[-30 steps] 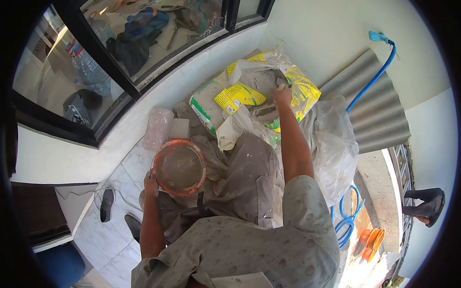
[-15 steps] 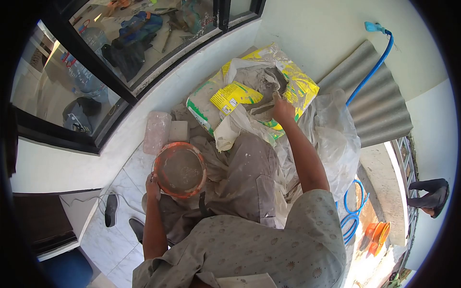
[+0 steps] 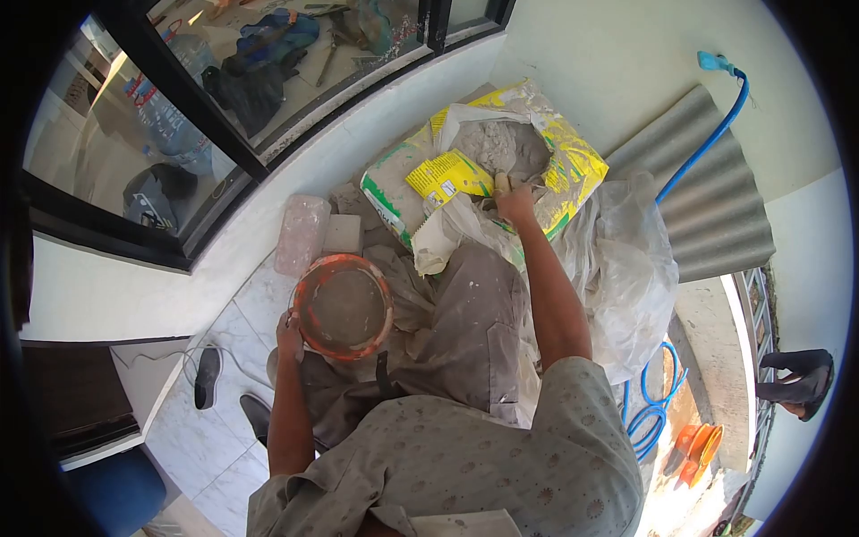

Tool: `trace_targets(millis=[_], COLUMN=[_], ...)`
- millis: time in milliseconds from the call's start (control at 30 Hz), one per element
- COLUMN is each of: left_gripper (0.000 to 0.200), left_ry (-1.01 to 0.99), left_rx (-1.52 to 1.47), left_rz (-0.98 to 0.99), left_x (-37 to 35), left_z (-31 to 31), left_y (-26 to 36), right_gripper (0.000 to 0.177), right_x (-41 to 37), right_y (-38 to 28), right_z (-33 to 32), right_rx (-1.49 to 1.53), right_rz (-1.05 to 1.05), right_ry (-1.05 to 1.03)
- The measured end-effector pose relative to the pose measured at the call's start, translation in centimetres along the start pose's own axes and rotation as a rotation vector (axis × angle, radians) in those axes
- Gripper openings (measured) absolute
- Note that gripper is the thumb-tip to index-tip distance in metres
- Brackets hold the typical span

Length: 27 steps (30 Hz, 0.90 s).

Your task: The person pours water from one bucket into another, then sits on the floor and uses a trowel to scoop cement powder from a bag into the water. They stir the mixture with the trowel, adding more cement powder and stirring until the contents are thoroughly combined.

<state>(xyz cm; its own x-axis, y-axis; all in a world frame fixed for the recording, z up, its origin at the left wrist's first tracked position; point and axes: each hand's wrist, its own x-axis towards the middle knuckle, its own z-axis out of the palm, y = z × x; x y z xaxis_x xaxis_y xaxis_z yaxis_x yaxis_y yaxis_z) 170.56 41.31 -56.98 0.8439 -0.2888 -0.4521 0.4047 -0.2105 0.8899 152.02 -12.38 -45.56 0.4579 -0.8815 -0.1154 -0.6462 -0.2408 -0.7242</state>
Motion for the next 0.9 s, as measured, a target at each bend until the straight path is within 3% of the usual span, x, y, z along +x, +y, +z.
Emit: trace_targets(millis=[167, 267, 367, 467, 667, 900], left_gripper=[0.034, 0.034, 0.033, 0.033, 0.03, 0.029], left_ry=[0.018, 0.015, 0.009, 0.025, 0.043, 0.051], left_rx=[0.092, 0.019, -0.016, -0.015, 0.114, 0.171], left_rz=[-0.003, 0.004, 0.005, -0.004, -0.018, 0.047], left_x=[-0.8, 0.4, 0.8, 0.7, 1.6, 3.4], left_z=[0.4, -0.1, -0.6, -0.4, -0.6, -1.3], left_y=[1.4, -0.3, -1.2, -1.1, -1.3, -3.7], right_gripper=[0.034, 0.036, 0.048, 0.047, 0.042, 0.051], right_x=[-0.8, -0.5, -1.7, -4.3, -7.6, -12.3], right_y=[-2.8, -3.2, -2.1, -3.2, -4.5, -7.4], right_z=[1.8, 2.5, 1.2, -1.5, -5.3, -9.2], right_rx=[0.365, 0.607, 0.81, 0.854, 0.795, 0.794], right_rz=[0.301, 0.389, 0.295, 0.264, 0.212, 0.096], right_ry=[-0.153, -0.171, -0.224, -0.274, -0.169, -0.212])
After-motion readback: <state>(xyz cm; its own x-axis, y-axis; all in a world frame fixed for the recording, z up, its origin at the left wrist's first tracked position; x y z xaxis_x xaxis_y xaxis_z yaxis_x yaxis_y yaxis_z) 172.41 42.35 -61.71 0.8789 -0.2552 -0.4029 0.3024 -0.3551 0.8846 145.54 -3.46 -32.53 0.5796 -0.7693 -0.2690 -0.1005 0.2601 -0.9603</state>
